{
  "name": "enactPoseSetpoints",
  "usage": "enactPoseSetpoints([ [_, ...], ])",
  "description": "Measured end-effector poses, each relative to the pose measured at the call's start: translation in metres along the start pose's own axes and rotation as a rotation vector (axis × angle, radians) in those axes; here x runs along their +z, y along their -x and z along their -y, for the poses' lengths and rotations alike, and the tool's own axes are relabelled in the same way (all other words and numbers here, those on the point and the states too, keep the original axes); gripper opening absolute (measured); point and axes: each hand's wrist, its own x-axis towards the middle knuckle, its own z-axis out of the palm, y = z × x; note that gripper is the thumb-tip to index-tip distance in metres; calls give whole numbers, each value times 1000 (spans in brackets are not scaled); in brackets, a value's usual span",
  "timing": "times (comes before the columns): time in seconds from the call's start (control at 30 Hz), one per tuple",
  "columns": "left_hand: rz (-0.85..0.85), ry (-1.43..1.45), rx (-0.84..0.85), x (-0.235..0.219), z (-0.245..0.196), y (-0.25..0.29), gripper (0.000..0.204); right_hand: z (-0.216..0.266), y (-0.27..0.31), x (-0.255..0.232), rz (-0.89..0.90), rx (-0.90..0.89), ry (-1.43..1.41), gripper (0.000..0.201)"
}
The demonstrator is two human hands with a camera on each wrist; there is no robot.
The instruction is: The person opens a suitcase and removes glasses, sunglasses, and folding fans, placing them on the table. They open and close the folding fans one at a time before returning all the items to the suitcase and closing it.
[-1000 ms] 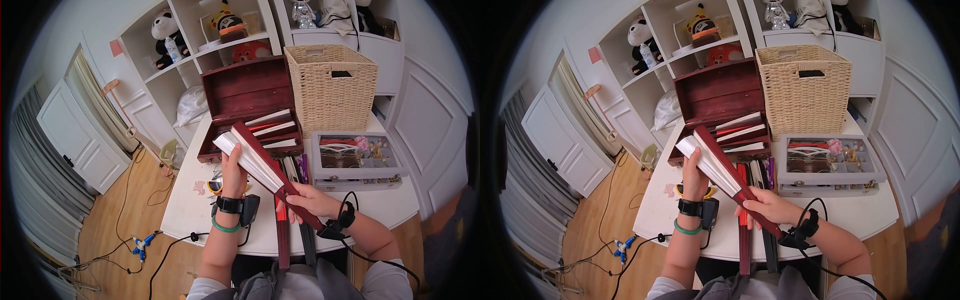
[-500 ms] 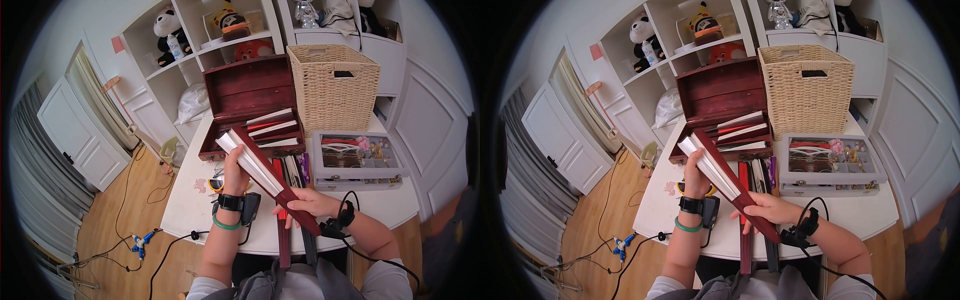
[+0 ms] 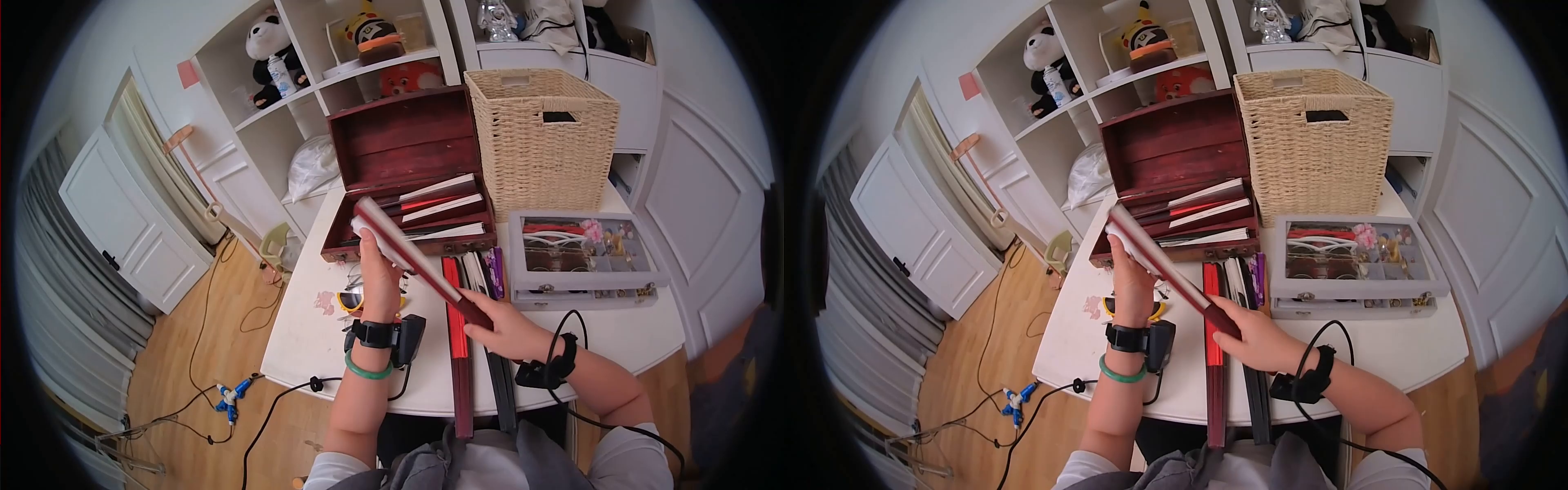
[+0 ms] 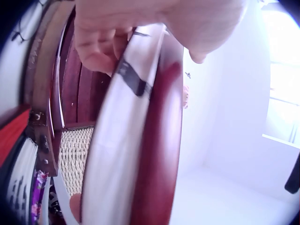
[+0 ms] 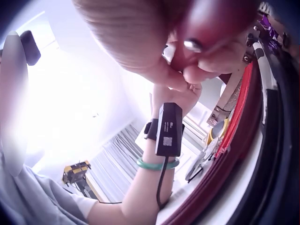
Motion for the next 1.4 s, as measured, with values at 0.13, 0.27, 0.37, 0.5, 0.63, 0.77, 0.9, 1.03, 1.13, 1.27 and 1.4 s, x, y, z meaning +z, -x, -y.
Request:
enactPoseSetpoints([
  [0.13,187,45,13,5,-5,4,53,-7,-4,-16,238,217,-591,22],
  [0.27,159,158,-27,10,-17,9,47,-1,-3,-9,335,196,-634,21],
  [0.37,130,161,-34,6,-16,8,43,3,-2,-2,233,119,-485,29],
  [0.5,121,209,-34,3,-13,6,41,4,-3,-1,162,80,-481,45],
  [0.63,159,282,-36,4,-16,10,43,5,-4,-4,205,79,-597,43],
  [0.77,47,210,-16,5,-12,5,43,-7,-7,-1,177,95,-629,38],
  [0.9,30,219,-5,3,-4,3,41,-11,-6,-1,78,-29,-437,32],
  [1.03,99,259,-58,2,-2,6,39,-8,-4,-3,29,-52,-398,33],
  [1.13,63,306,-76,3,-1,5,38,2,-2,-5,60,-43,-445,40],
  [1.27,-11,375,-121,4,1,5,39,18,2,-31,205,68,-443,48],
  [1.4,-18,332,-150,-3,0,2,38,12,15,-46,161,-11,-406,47],
])
